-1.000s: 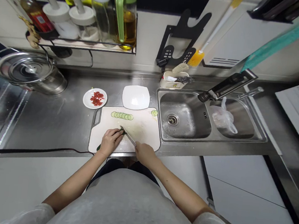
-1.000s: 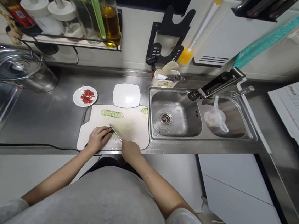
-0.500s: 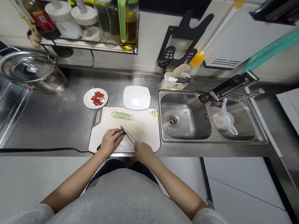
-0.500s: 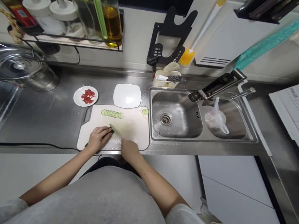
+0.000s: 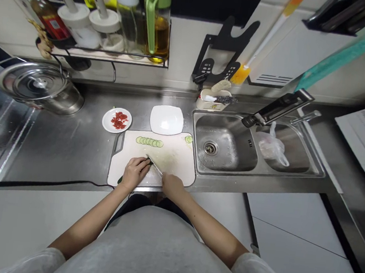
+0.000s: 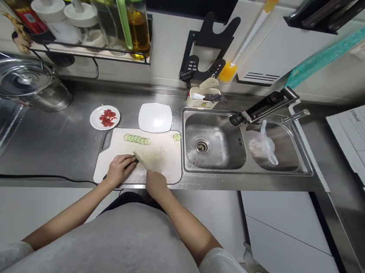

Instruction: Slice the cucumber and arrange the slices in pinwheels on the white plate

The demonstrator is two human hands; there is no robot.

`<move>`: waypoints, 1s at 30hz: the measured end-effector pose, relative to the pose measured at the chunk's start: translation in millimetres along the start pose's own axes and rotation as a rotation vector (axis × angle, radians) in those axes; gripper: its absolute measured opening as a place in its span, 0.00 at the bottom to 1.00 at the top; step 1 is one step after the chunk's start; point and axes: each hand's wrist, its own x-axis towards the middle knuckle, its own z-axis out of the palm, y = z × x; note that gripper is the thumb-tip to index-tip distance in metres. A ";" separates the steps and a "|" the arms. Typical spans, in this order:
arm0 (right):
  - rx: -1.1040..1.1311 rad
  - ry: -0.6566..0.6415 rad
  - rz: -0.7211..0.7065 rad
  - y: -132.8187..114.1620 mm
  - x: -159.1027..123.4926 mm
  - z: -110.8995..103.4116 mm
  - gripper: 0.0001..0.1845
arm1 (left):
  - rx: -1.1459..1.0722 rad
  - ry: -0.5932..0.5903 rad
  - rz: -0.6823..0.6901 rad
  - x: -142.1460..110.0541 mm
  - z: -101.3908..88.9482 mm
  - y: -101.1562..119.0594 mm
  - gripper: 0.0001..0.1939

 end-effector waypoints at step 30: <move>-0.276 0.362 0.013 48.2 -47.3 -16.0 0.26 | -0.320 -0.250 -0.293 61.2 -13.1 27.5 0.15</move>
